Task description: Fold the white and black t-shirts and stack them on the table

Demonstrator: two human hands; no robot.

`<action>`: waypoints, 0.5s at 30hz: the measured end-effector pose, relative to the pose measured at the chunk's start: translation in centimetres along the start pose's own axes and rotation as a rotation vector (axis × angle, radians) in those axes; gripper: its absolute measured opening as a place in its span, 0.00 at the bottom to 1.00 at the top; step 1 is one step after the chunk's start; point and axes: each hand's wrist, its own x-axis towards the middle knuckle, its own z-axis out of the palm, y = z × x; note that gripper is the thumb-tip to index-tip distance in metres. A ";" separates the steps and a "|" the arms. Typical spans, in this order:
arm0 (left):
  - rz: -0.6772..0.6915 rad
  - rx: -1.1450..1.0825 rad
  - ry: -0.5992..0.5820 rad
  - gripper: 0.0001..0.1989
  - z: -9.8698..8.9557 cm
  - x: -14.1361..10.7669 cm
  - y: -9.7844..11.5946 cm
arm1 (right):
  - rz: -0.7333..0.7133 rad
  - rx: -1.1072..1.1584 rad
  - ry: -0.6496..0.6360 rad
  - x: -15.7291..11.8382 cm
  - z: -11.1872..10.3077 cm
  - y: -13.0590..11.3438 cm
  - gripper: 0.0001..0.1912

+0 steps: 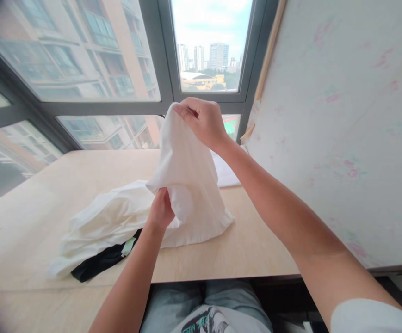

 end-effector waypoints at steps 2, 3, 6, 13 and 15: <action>-0.001 -0.078 0.007 0.21 -0.5 0.4 0.6 | 0.015 0.015 0.016 -0.4 0.2 0.3 0.24; 0.003 -0.144 0.005 0.23 -0.8 0.6 0.9 | 0.020 0.014 0.014 -0.6 0.4 0.5 0.24; 0.044 -0.407 -0.019 0.21 -2.1 1.3 2.0 | 0.034 -0.020 0.009 -0.4 0.3 1.0 0.22; 0.190 -0.327 0.192 0.17 -10.5 3.6 7.5 | 0.045 -0.087 0.293 4.8 -2.9 2.3 0.22; 0.238 -0.229 0.323 0.17 -13.9 4.0 9.9 | 0.032 -0.016 0.178 4.4 -2.6 1.4 0.21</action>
